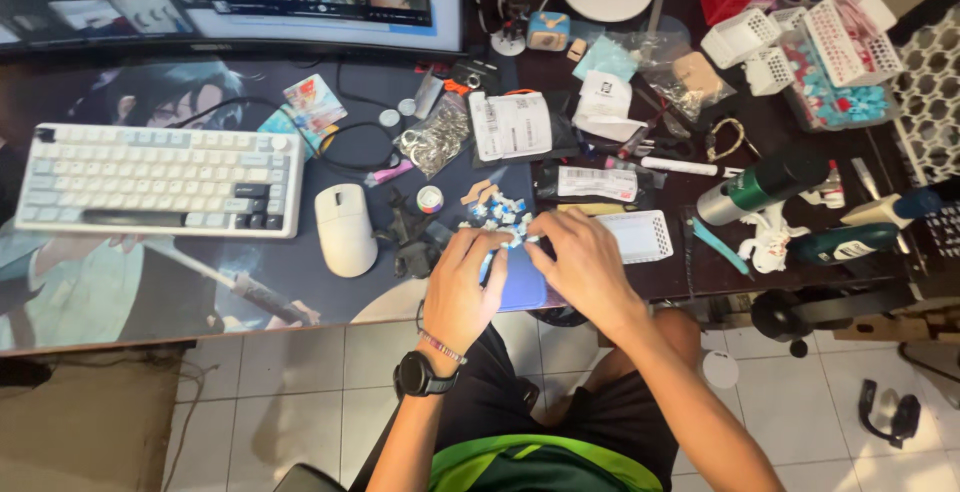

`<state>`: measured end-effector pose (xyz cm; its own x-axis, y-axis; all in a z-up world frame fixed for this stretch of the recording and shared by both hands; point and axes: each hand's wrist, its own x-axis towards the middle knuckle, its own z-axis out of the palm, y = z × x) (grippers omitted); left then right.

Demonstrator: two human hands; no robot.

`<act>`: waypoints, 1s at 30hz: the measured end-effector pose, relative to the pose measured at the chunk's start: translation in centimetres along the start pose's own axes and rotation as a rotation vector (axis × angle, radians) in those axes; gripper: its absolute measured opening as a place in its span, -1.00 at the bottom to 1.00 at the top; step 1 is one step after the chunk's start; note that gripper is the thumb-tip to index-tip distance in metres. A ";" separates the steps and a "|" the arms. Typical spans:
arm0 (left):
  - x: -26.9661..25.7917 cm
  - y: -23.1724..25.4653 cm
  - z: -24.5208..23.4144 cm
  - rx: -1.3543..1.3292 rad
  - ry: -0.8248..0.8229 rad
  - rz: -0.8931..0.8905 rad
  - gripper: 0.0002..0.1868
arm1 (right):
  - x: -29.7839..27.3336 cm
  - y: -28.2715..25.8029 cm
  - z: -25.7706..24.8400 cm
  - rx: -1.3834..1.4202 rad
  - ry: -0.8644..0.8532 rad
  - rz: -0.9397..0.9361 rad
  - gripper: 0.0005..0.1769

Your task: The person organizes small blue and white plastic components on a cluttered desk. They move items aside, open a plastic bag, and place the parts into a white plastic basket.

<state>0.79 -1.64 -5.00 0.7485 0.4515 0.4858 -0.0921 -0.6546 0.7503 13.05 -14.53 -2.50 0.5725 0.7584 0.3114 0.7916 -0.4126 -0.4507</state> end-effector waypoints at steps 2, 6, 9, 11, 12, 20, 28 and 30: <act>0.2 0.1 0.1 0.019 -0.017 0.034 -0.86 | -0.3 0.2 -0.1 0.033 0.010 0.049 -0.80; -0.1 0.2 0.0 0.053 -0.079 0.066 -0.92 | -1.9 1.2 -2.3 0.143 0.103 0.086 -0.78; -0.2 0.2 0.4 0.001 -0.148 -0.012 -0.93 | -3.0 2.8 -5.2 0.139 0.143 0.115 -0.79; -0.3 0.4 0.9 -0.051 -0.185 -0.019 -0.93 | -3.5 3.6 -6.4 0.114 0.136 0.151 -0.80; -0.3 0.8 1.3 -0.078 -0.195 0.007 -0.93 | -3.7 3.9 -6.9 0.102 0.128 0.171 -0.81; 0.9 1.6 1.7 -0.002 -0.081 0.068 -0.93 | -2.3 2.2 -5.6 0.082 0.055 -0.022 -0.84; 2.3 -0.8 0.4 0.241 -0.078 0.174 -0.81 | 0.7 -0.1 0.3 -0.077 -0.040 0.024 -0.79; 2.2 -1.0 0.8 0.245 -0.081 0.178 -0.82 | 0.1 0.2 0.1 -0.057 0.008 -0.016 -0.81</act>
<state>3.02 -0.49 -5.07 0.7859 0.2729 0.5549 -0.0729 -0.8503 0.5213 13.17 -14.50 -2.65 0.5610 0.7613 0.3250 0.8115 -0.4283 -0.3976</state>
